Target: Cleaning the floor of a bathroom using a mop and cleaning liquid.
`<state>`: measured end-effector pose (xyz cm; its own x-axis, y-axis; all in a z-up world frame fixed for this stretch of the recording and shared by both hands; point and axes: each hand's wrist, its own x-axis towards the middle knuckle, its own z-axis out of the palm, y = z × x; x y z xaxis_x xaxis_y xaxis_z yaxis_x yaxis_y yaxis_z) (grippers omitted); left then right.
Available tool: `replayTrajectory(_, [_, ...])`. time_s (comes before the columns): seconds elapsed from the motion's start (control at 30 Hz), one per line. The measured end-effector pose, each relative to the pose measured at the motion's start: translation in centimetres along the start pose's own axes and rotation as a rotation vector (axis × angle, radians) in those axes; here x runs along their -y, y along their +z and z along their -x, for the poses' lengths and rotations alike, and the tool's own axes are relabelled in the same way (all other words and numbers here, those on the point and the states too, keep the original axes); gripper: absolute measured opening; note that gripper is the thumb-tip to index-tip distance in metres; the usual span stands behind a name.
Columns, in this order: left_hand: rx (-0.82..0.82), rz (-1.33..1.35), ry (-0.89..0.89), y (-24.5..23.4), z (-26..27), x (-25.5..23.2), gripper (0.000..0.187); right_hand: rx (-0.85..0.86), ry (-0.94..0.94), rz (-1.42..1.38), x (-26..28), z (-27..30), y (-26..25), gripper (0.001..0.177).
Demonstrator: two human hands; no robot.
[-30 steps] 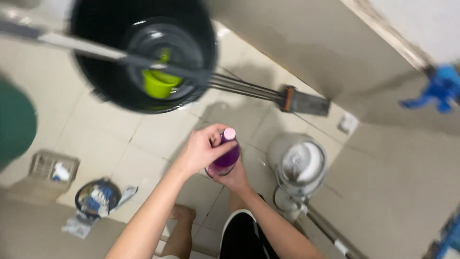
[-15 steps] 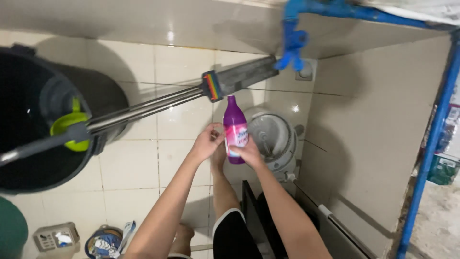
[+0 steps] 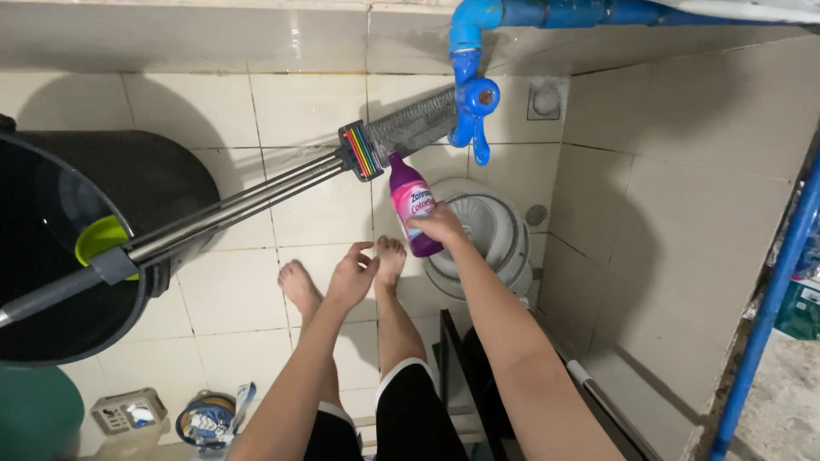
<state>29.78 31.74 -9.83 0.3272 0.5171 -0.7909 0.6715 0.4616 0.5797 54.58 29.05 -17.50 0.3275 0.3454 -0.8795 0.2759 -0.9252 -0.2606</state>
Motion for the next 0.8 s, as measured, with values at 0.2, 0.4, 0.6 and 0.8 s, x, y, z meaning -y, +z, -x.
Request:
replayTrajectory(0.2, [-0.022, -0.052, -0.047, -1.2, -0.8, 0.1, 0.043, -0.006, 0.077, -0.029, -1.3, -0.5, -0.3, 0.091])
replayTrajectory(0.4, [-0.028, -0.071, -0.038, -1.3, -1.4, 0.4, 0.043, -0.117, 0.091, -0.105, -2.4, -2.1, -2.0, 0.092])
replayTrajectory(0.6, [0.023, -0.088, -0.043, -0.3, -1.7, -0.1, 0.044, -0.175, 0.126, -0.023, -4.7, -5.9, -5.5, 0.078])
replayTrajectory(0.8, [0.048, -0.090, -0.043, 0.4, -2.5, -1.8, 0.045, -0.206, 0.254, -0.060, -3.8, -5.4, -9.0, 0.076])
